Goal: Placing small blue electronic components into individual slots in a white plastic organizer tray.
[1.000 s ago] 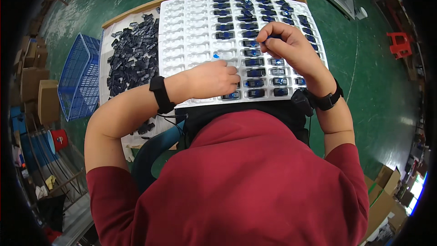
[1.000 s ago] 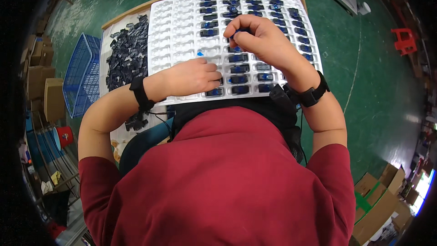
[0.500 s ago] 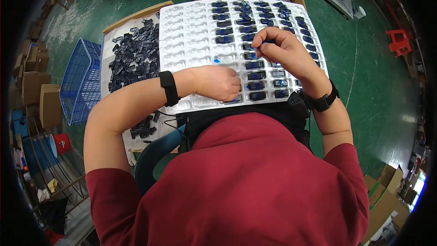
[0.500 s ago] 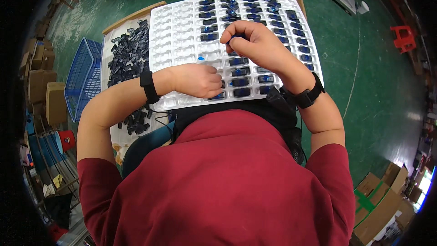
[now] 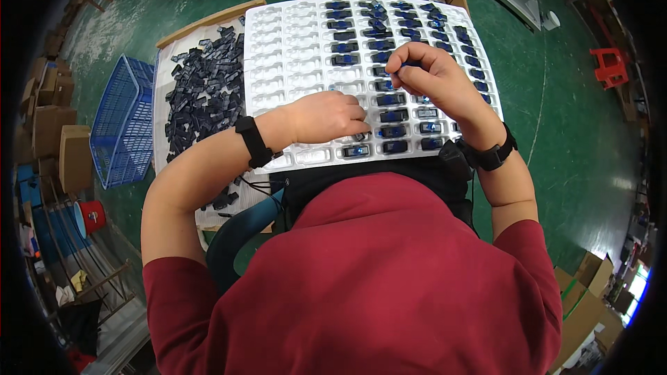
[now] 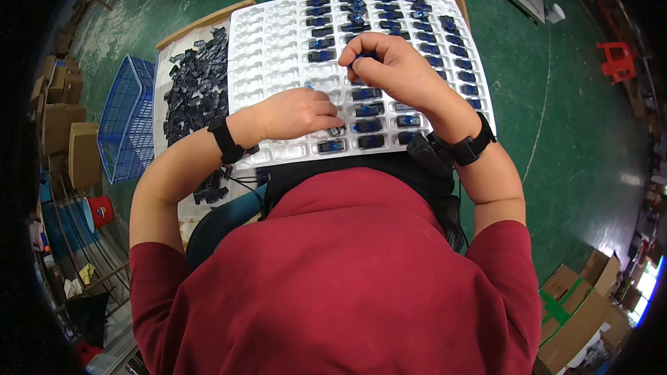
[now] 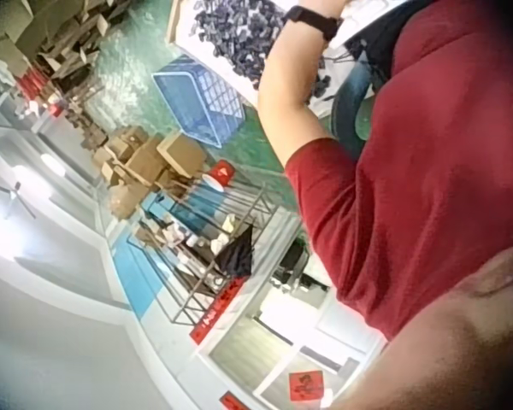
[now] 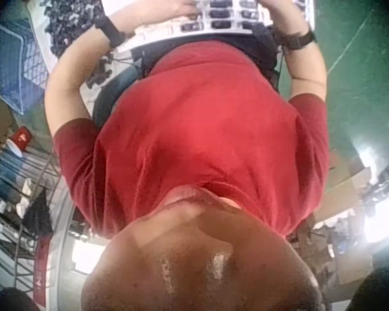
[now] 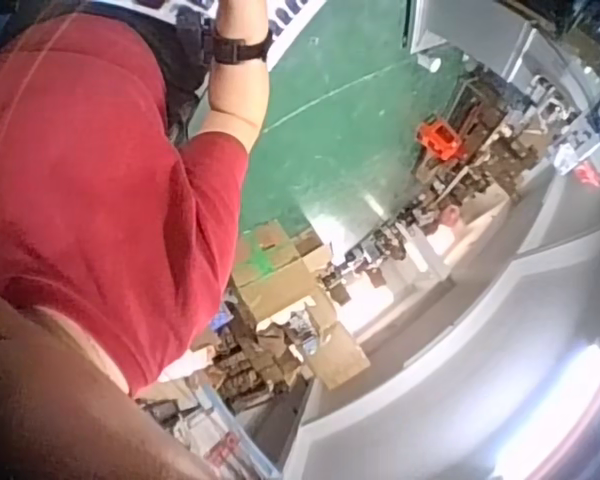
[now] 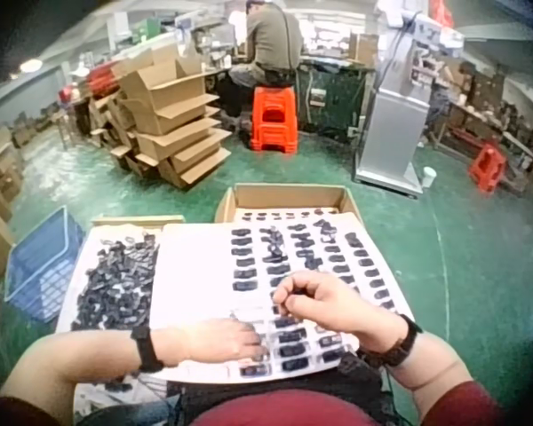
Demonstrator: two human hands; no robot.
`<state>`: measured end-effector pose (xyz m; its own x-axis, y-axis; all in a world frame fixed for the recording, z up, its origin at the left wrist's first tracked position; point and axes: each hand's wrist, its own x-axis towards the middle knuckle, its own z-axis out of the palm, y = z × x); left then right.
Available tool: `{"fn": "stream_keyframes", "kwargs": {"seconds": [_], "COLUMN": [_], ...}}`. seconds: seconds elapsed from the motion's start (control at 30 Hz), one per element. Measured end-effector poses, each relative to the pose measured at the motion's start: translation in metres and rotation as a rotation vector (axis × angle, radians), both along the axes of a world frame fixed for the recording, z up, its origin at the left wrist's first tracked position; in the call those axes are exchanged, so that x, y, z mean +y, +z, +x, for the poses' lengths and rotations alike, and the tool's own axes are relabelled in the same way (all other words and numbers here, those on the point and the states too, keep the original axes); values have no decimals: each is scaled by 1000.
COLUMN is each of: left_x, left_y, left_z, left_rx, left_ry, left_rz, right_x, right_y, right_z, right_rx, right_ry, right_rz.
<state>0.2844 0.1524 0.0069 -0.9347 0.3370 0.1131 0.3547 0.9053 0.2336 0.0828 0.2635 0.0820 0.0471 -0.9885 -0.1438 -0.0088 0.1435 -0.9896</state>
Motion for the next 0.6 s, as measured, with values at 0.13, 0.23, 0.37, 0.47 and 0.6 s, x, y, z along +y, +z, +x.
{"fn": "stream_keyframes", "kwargs": {"seconds": [0.13,0.23,0.37,0.47,0.6], "left_x": [-1,4,4,6,11], "left_y": [0,10,43,63,81], "left_z": [1,2,12,18,26], "left_rx": [-43,-51,35,344,500], "left_ry": [61,340,590,508,424], "left_rz": [115,344,627,451,268], "right_x": [0,1,1,2,5], "right_y": [-2,-8,-9,-9,-2], "right_z": [0,-3,2,5,15], "right_rx": [4,4,72,80,159], "right_ry": [-5,-13,-18,-5,45], "right_rz": [-2,-13,-3,-34,-45]}}
